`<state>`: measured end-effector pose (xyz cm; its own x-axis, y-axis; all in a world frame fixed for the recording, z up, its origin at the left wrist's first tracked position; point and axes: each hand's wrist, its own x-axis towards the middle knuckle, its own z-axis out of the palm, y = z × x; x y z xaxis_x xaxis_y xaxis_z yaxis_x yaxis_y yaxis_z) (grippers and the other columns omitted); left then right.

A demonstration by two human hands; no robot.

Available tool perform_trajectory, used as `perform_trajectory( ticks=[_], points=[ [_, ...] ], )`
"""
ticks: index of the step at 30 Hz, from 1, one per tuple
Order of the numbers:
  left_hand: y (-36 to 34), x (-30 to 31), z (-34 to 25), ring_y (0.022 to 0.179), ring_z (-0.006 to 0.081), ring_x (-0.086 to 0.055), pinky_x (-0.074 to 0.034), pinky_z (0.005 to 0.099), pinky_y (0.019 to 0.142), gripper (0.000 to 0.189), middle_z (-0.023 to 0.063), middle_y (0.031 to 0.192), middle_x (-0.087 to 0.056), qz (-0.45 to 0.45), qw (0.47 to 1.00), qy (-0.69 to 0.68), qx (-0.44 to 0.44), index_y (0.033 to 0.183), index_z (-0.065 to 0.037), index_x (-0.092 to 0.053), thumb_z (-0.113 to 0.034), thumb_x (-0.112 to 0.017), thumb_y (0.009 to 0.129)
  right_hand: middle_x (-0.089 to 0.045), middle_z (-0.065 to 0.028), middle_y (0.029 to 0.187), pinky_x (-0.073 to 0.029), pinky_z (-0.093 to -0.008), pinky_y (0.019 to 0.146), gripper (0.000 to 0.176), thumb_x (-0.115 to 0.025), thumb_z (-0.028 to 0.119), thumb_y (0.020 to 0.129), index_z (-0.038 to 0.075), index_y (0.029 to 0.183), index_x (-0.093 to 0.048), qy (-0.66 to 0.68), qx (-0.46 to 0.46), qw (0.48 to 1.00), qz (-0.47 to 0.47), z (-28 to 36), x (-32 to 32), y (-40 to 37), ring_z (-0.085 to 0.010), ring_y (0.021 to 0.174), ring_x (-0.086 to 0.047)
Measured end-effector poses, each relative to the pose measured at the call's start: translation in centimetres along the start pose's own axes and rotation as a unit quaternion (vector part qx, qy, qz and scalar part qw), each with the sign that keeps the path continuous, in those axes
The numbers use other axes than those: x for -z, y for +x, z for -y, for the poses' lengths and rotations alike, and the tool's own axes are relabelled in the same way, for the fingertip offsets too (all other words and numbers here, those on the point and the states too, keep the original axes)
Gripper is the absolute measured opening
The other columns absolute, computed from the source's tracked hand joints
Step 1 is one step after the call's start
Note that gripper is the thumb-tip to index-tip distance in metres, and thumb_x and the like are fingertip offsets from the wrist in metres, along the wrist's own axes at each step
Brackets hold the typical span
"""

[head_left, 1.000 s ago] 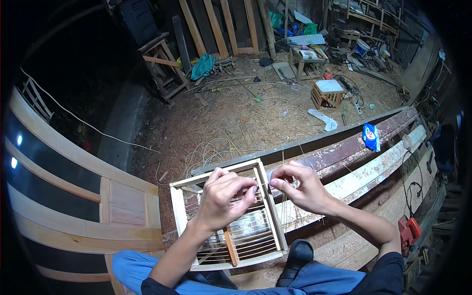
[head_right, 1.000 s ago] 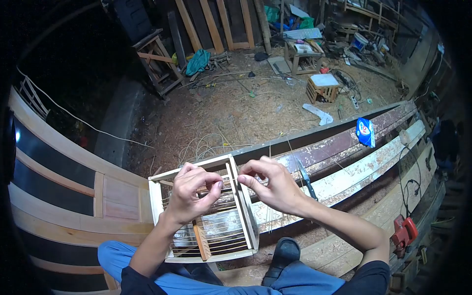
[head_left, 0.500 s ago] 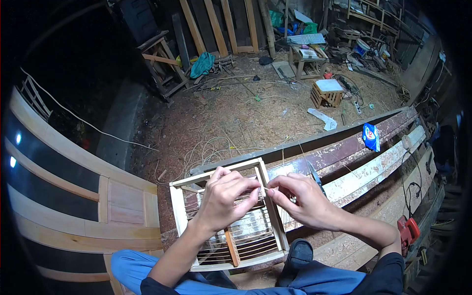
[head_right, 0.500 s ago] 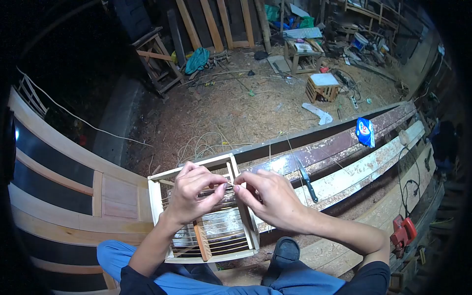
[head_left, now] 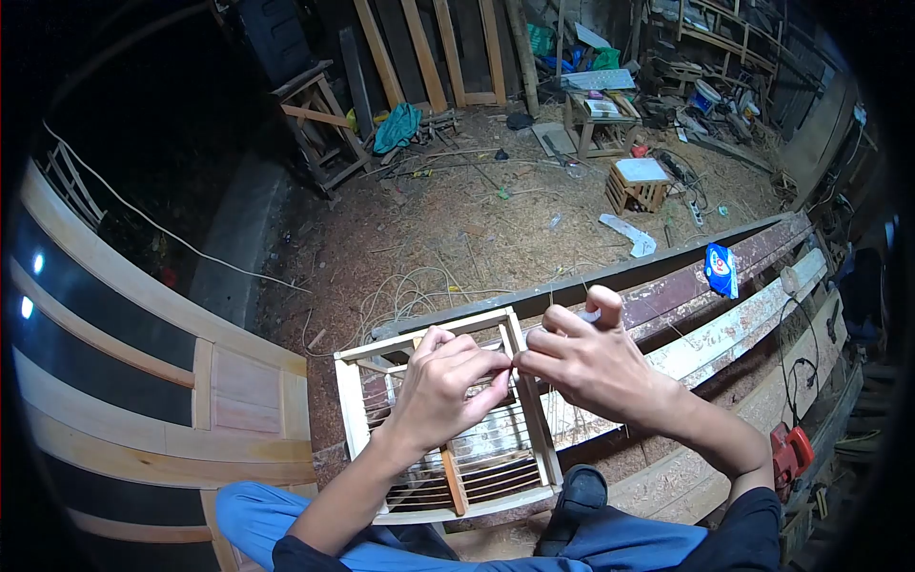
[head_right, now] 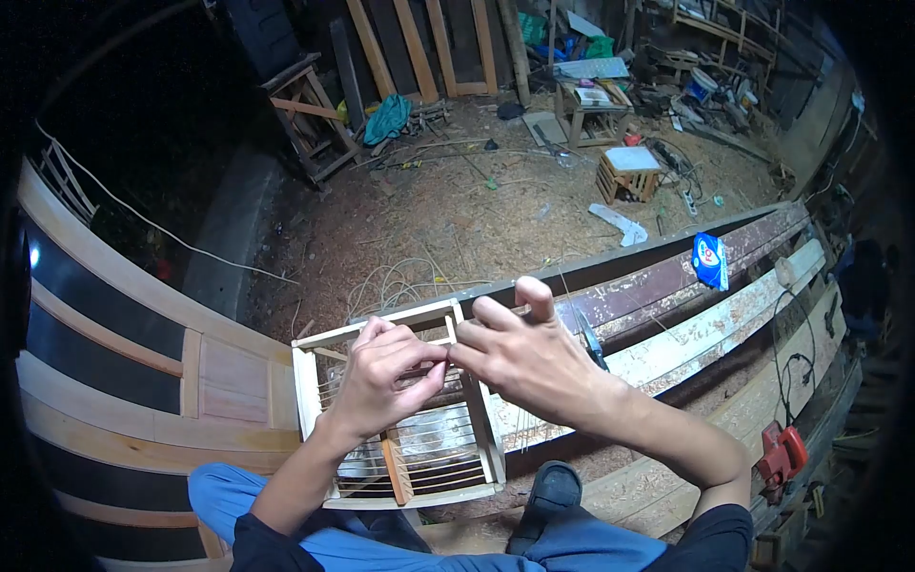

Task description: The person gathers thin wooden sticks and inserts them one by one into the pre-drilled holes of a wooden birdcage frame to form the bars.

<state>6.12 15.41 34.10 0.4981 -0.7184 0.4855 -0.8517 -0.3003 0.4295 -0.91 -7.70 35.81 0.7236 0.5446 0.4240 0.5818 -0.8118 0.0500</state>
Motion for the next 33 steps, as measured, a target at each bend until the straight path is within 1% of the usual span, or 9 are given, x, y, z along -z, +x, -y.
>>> perform_trajectory(
  ticks=[2, 4, 8, 12, 15, 19, 28, 30, 33],
  points=[
    [-0.1, 0.0, -0.2, 0.081, 0.0202, -0.068, -0.046, 0.0385, 0.086, 0.016, 0.0057, 0.084, -0.073, 0.014, 1.000, -0.004, 0.021, 0.099, -0.007, -0.079, -0.014, -0.081, 0.086, -0.062, 0.0050, 0.094, -0.022, -0.0458, 0.101, 0.020, -0.068, 0.021, 0.089, 0.016, 0.107, -0.071, -0.100, 0.023, 0.995, 0.006, 0.9, 0.5, 0.1, -0.0114, 0.109, -0.056],
    [0.0, 0.0, -0.3, 0.081, 0.0202, -0.067, -0.046, 0.0388, 0.085, 0.016, 0.0057, 0.084, -0.073, 0.015, 1.000, 0.004, 0.017, 0.099, -0.007, -0.079, -0.014, -0.081, 0.086, -0.061, 0.0047, 0.092, -0.023, -0.0457, 0.099, 0.017, -0.067, 0.021, 0.088, 0.016, 0.104, -0.071, -0.125, -0.002, 0.992, 0.017, 2.0, 0.4, -0.2, -0.0112, 0.108, -0.056],
    [-0.1, 0.0, -0.2, 0.079, 0.0206, -0.066, -0.045, 0.0395, 0.084, 0.015, 0.0059, 0.082, -0.072, 0.008, 1.000, 0.013, -0.005, 0.099, -0.007, -0.078, -0.014, -0.081, 0.086, -0.061, 0.0045, 0.089, -0.023, -0.0453, 0.097, 0.014, -0.067, 0.021, 0.087, 0.016, 0.100, -0.069, -0.175, 0.019, 0.984, 0.006, 2.5, 0.5, -0.3, -0.0111, 0.107, -0.056],
    [0.0, 0.1, -0.2, 0.078, 0.0210, -0.066, -0.045, 0.0396, 0.084, 0.015, 0.0058, 0.082, -0.071, 0.009, 1.000, 0.009, 0.014, 0.099, -0.007, -0.078, -0.014, -0.081, 0.086, -0.061, 0.0053, 0.088, -0.024, -0.0437, 0.095, 0.011, -0.068, 0.021, 0.087, 0.017, 0.097, -0.068, -0.123, 0.008, 0.992, -0.032, 1.7, -0.3, 0.1, -0.0107, 0.102, -0.057],
    [0.0, 0.1, -0.1, 0.077, 0.0211, -0.066, -0.045, 0.0396, 0.084, 0.015, 0.0054, 0.082, -0.071, 0.004, 1.000, 0.000, 0.019, 0.098, -0.007, -0.078, -0.014, -0.081, 0.086, -0.062, 0.0052, 0.087, -0.024, -0.0448, 0.096, 0.011, -0.069, 0.018, 0.091, 0.018, 0.102, -0.067, 0.078, -0.076, 0.992, -0.057, 0.9, -2.3, -0.3, -0.0129, 0.096, -0.060],
    [0.1, 0.0, 0.0, 0.076, 0.0207, -0.065, -0.046, 0.0392, 0.084, 0.014, 0.0046, 0.081, -0.071, -0.002, 1.000, -0.011, 0.028, 0.097, -0.007, -0.079, -0.015, -0.082, 0.086, -0.064, 0.0047, 0.085, -0.025, -0.0454, 0.097, 0.010, -0.067, 0.017, 0.094, 0.018, 0.104, -0.067, 0.117, -0.093, 0.987, -0.062, 0.8, -3.1, -0.5, -0.0130, 0.096, -0.061],
    [0.1, -0.2, 0.3, 0.074, 0.0184, -0.064, -0.044, 0.0372, 0.081, 0.014, 0.0026, 0.079, -0.071, -0.010, 1.000, -0.013, 0.025, 0.096, -0.008, -0.079, -0.014, -0.082, 0.084, -0.066, 0.0026, 0.080, -0.028, -0.0441, 0.096, 0.011, -0.069, 0.020, 0.097, 0.015, 0.107, -0.068, 0.115, -0.070, 0.986, -0.101, 0.9, -4.3, -1.1, -0.0138, 0.081, -0.062],
    [0.0, -0.1, 0.5, 0.073, 0.0164, -0.065, -0.043, 0.0357, 0.080, 0.015, 0.0009, 0.080, -0.072, -0.014, 1.000, -0.010, 0.019, 0.097, -0.008, -0.080, -0.012, -0.083, 0.083, -0.064, 0.0019, 0.078, -0.029, -0.0446, 0.096, 0.009, -0.070, 0.020, 0.099, 0.015, 0.106, -0.068, 0.157, -0.119, 0.978, -0.073, 1.5, -3.2, -1.0, -0.0145, 0.080, -0.063],
    [0.1, -0.1, 0.1, 0.074, 0.0164, -0.065, -0.043, 0.0361, 0.079, 0.015, 0.0011, 0.080, -0.072, -0.009, 1.000, -0.008, 0.024, 0.097, -0.008, -0.080, -0.013, -0.083, 0.083, -0.062, -0.0009, 0.072, -0.029, -0.0448, 0.095, 0.007, -0.070, 0.019, 0.101, 0.014, 0.104, -0.068, 0.203, -0.158, 0.964, -0.073, 2.3, -3.0, -1.0, -0.0191, 0.070, -0.062]
  ],
)
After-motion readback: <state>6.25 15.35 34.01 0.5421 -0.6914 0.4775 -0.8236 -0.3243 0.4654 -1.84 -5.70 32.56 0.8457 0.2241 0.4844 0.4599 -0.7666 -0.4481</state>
